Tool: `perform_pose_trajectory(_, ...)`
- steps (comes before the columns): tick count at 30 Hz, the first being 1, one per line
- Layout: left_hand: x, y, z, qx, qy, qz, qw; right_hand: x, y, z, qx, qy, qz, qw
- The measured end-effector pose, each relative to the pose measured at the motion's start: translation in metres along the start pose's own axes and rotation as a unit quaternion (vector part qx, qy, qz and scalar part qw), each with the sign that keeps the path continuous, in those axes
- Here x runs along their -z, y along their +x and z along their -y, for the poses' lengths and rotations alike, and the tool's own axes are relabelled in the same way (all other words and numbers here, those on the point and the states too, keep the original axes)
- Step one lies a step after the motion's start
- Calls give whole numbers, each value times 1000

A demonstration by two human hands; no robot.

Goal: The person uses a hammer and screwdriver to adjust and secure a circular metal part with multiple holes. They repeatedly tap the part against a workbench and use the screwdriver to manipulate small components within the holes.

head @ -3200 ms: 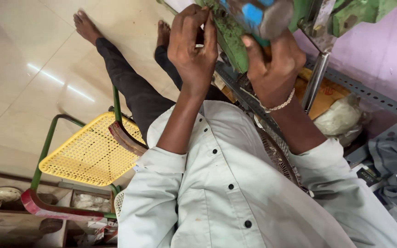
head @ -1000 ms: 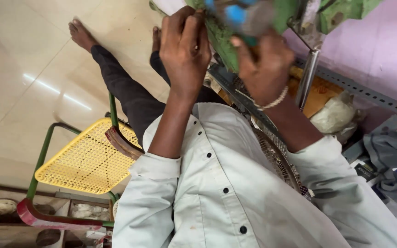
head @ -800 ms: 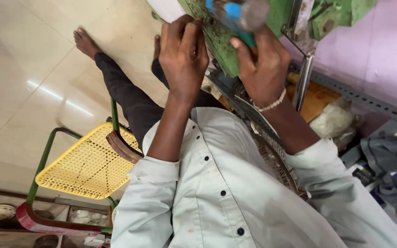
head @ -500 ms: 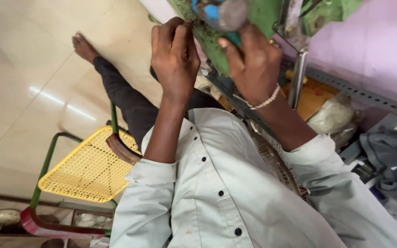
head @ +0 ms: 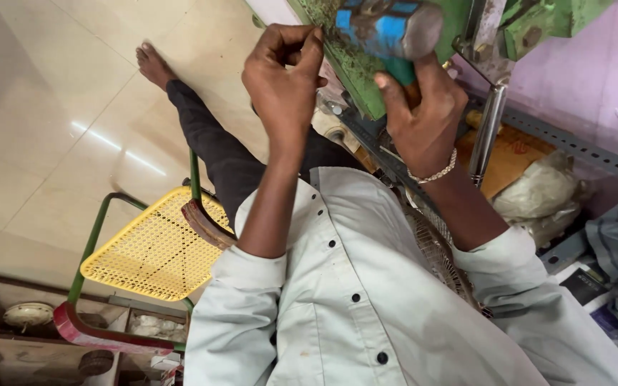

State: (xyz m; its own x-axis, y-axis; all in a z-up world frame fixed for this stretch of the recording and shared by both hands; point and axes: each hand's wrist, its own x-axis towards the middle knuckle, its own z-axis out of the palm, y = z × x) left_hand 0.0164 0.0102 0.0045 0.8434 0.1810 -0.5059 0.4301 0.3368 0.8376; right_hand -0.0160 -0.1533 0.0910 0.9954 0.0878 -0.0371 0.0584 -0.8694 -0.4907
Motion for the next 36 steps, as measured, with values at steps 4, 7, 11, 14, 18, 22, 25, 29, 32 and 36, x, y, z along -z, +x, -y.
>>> perform_pose_trajectory(4,-5,-7,-2,-70,73,-43,994,1,0,3,-6,-12,5,1000)
perform_pose_trajectory(7,-6,-9,-3,-116,137,-45,983,3,3,3,-18,-8,9,1000)
perform_pose_trajectory(11,-5,-9,-7,-158,186,-43,969,5,10,6,4,0,14,1000)
perform_pose_trajectory(14,-5,-9,-9,-176,212,-45,960,7,12,11,45,-12,6,999)
perform_pose_trajectory(18,-5,-9,-8,-198,246,-45,948,3,12,12,53,-13,-10,998)
perform_pose_trajectory(22,-11,-5,-11,-202,260,-58,942,3,15,5,49,-68,6,996)
perform_pose_trajectory(25,-7,-8,-7,-219,278,-74,932,-2,14,1,38,-51,-6,998)
perform_pose_trajectory(29,-10,-12,-7,-188,299,-50,934,-4,13,0,83,-37,-10,996)
perform_pose_trajectory(32,-12,-10,-10,-225,320,-53,919,-4,17,4,62,-37,-4,997)
perform_pose_trajectory(36,-8,-11,-8,-262,330,-73,904,-8,17,8,83,-15,-36,996)
